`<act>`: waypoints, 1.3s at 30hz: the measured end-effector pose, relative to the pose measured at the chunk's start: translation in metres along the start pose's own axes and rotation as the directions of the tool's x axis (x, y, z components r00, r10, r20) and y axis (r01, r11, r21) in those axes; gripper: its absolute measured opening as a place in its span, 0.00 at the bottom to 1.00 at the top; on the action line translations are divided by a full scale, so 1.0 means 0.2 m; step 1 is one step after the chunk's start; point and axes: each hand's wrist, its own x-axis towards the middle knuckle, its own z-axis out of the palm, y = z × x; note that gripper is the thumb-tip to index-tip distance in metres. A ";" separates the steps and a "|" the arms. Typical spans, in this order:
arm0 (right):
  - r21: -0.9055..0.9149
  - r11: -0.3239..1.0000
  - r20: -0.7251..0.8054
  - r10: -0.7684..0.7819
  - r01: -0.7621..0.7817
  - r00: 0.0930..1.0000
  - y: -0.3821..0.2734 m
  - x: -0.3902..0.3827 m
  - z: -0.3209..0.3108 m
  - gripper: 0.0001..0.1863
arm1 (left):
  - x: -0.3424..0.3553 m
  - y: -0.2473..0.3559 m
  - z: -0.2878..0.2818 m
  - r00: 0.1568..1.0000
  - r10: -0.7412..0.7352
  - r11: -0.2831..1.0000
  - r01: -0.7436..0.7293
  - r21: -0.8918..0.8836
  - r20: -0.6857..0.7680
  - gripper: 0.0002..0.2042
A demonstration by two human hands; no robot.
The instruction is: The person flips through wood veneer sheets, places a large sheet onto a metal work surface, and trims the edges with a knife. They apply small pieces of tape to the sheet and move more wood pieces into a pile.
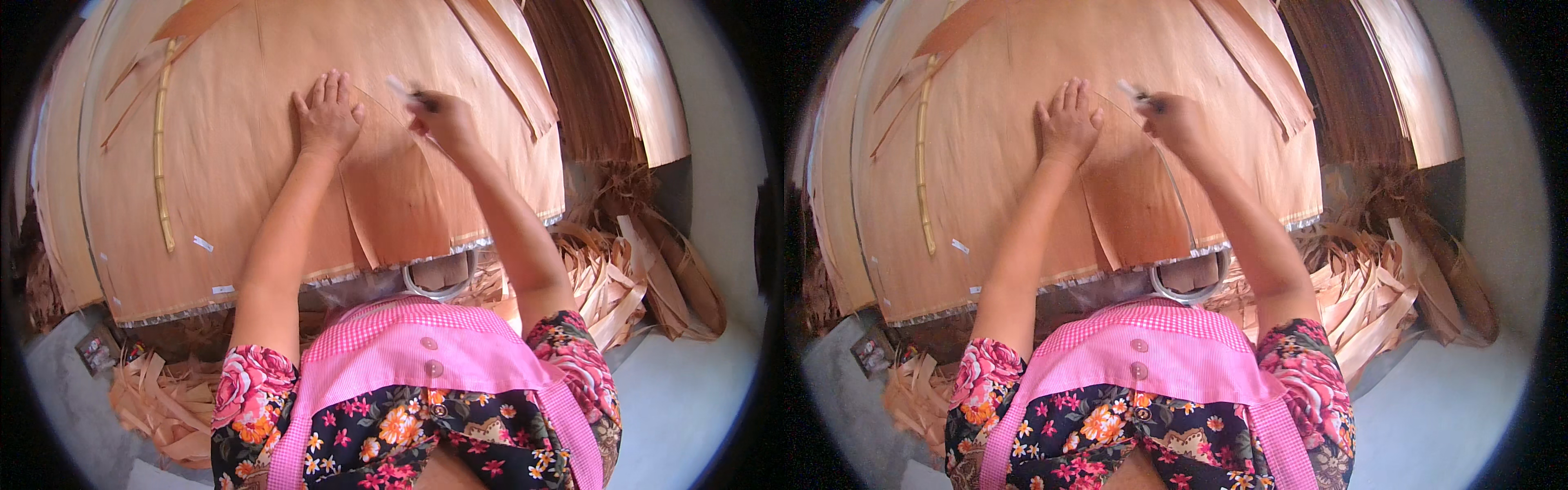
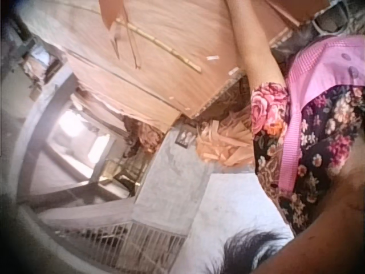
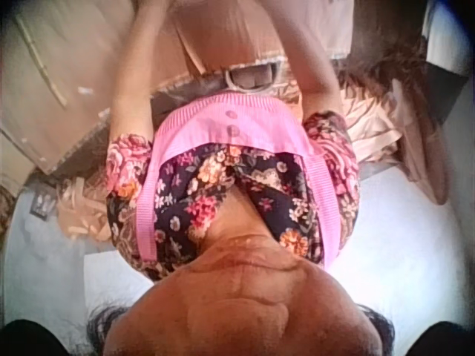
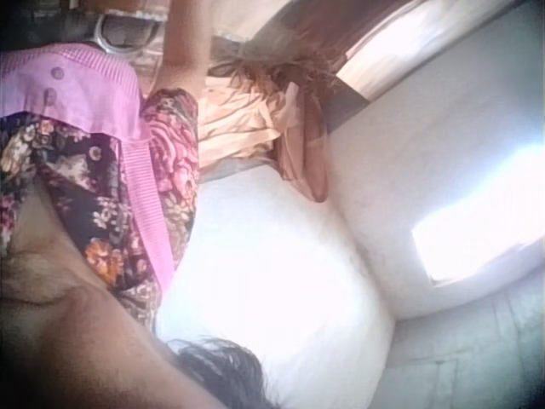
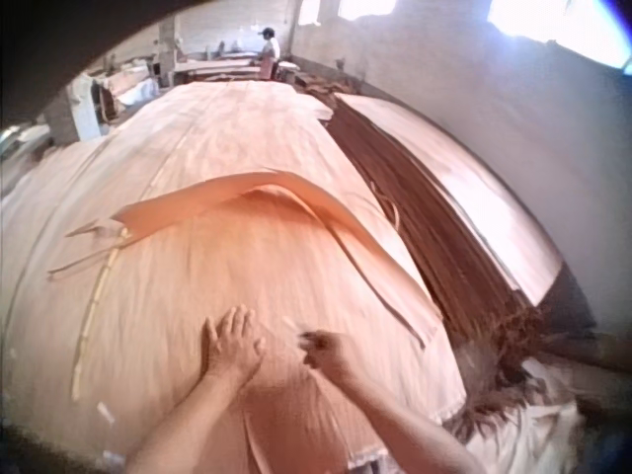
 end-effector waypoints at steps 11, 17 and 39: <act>0.570 0.745 -0.342 -0.168 0.346 0.924 0.11 -1.34 -1.27 0.07 | -0.65 0.60 -0.24 0.952 0.302 0.925 -0.282 -0.256 0.043 0.24; 0.336 0.942 -0.071 0.040 -0.014 0.997 0.12 -1.48 -1.18 0.06 | -0.71 0.68 -0.21 0.967 0.248 0.957 -0.234 -0.174 0.063 0.27; -0.228 0.966 0.119 0.151 -0.121 0.981 0.68 -0.65 -0.37 0.13 | -0.78 0.92 -0.11 0.975 0.222 0.969 -0.220 -0.110 0.013 0.19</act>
